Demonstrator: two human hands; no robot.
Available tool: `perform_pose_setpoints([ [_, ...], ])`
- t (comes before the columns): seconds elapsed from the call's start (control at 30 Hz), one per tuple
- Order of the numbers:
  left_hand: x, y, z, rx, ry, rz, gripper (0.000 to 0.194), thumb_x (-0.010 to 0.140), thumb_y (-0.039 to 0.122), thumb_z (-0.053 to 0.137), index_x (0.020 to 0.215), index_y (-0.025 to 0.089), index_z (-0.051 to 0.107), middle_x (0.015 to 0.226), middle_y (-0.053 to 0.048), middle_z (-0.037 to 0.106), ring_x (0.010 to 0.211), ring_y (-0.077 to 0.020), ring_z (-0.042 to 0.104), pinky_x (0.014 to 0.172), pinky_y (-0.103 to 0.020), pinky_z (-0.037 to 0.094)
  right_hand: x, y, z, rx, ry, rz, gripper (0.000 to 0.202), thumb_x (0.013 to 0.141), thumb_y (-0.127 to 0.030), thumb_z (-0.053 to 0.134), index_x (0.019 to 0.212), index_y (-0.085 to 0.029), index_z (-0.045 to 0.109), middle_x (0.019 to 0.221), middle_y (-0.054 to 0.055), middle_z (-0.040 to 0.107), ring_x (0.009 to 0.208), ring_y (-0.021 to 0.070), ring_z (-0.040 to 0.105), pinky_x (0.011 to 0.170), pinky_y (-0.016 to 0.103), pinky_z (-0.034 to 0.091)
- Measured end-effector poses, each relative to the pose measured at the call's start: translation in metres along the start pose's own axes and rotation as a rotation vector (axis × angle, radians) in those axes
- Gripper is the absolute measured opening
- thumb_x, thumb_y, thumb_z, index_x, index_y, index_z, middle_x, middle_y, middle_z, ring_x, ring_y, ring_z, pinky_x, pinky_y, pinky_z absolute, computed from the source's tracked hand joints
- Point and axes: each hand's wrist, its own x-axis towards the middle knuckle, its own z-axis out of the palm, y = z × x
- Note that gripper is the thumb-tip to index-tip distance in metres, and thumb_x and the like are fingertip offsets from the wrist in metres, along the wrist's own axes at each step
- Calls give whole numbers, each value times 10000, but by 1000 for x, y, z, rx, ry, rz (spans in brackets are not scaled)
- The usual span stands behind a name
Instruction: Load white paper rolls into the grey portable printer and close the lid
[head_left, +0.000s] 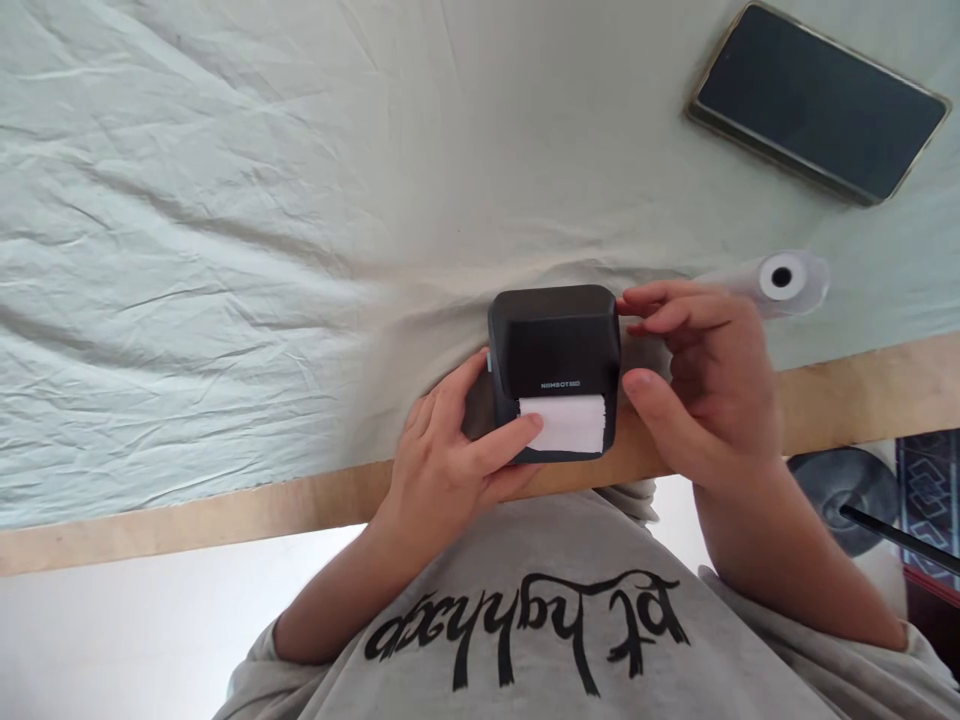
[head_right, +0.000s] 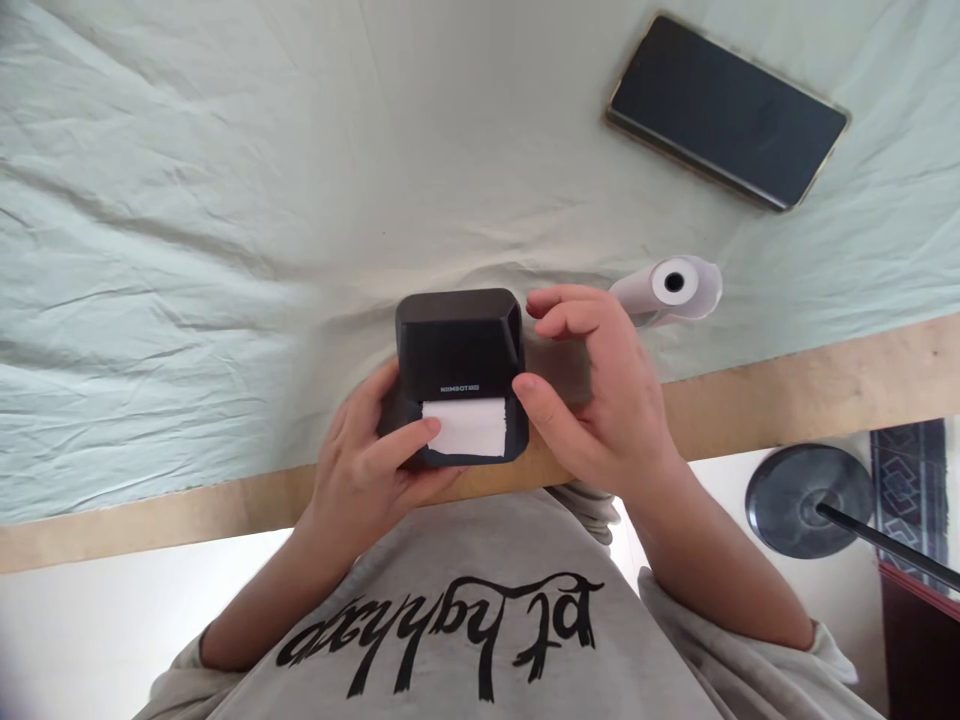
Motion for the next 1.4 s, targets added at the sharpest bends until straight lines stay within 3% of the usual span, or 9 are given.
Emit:
perform_pose_setpoints([
  [0.2, 5, 5, -2, 47, -11, -27, 755, 1046, 365, 820, 1700, 323, 446, 1648, -213, 641, 1474, -339, 713, 1096, -450, 640, 3, 0, 4, -67, -85, -79, 312, 1053, -309, 692, 1344, -306, 578, 1434, 92, 713, 1434, 278, 699, 1078, 496, 625],
  [0.37, 6, 6, -3, 39, -25, -48, 888, 973, 327, 883, 1722, 370, 407, 1665, -188, 639, 1451, -350, 727, 1091, -450, 635, 4, -7, 10, -113, -60, 48, 361, 1078, -461, 689, 1381, -298, 578, 1518, 97, 703, 1311, 260, 749, 1058, 500, 660],
  [0.43, 6, 7, -3, 48, -25, -52, 871, 977, 335, 877, 1713, 367, 413, 1659, -187, 642, 1443, -349, 731, 1089, -448, 634, 4, -9, 13, -125, -34, 78, 381, 1067, -476, 712, 1380, -297, 588, 1511, 92, 707, 1278, 246, 758, 1048, 482, 676],
  [0.67, 9, 8, -4, 98, -30, -27, 542, 1052, 340, 764, 1548, 258, 562, 1580, -237, 667, 1429, -346, 738, 1072, -442, 643, 9, -11, 10, -144, -65, 28, 380, 1043, -429, 760, 1362, -287, 610, 1403, 63, 749, 1222, 206, 782, 1015, 386, 712],
  [1.0, 8, 10, -3, 75, -15, -46, 708, 978, 307, 814, 1615, 297, 506, 1608, -215, 672, 1406, -358, 762, 1082, -467, 663, 18, -10, 3, -161, -149, -36, 349, 1050, -375, 716, 1374, -312, 603, 1401, 63, 732, 1237, 216, 766, 1019, 406, 712],
  [1.1, 8, 9, -2, 83, -10, -34, 735, 1014, 353, 805, 1663, 291, 465, 1604, -216, 683, 1416, -356, 759, 1094, -458, 656, 18, -8, 1, -165, -165, -37, 377, 1052, -401, 722, 1392, -299, 593, 1452, 74, 726, 1263, 230, 769, 1042, 429, 709],
  [1.23, 6, 7, 1, 116, -15, -60, 1028, 1053, 587, 786, 1819, 188, 227, 1541, -241, 730, 1379, -374, 777, 1082, -462, 660, 7, -5, 1, -235, -147, -51, 525, 1064, -436, 712, 1544, -289, 558, 1485, 101, 728, 1302, 263, 768, 1116, 487, 688],
  [1.3, 6, 7, 2, 142, -39, -87, 1091, 1053, 700, 751, 1833, 161, 212, 1556, -252, 722, 1383, -382, 774, 1095, -470, 659, -1, -4, 3, -285, -148, -75, 630, 1079, -464, 685, 1656, -286, 507, 1544, 131, 714, 1372, 306, 750, 1142, 535, 677],
  [1.4, 6, 6, 1, 141, -46, -96, 1055, 1067, 700, 735, 1836, 160, 253, 1599, -262, 692, 1454, -387, 736, 1164, -488, 646, -9, -3, 6, -349, -153, -134, 743, 1109, -507, 620, 1782, -287, 394, 1650, 162, 659, 1458, 357, 718, 1133, 585, 675],
])
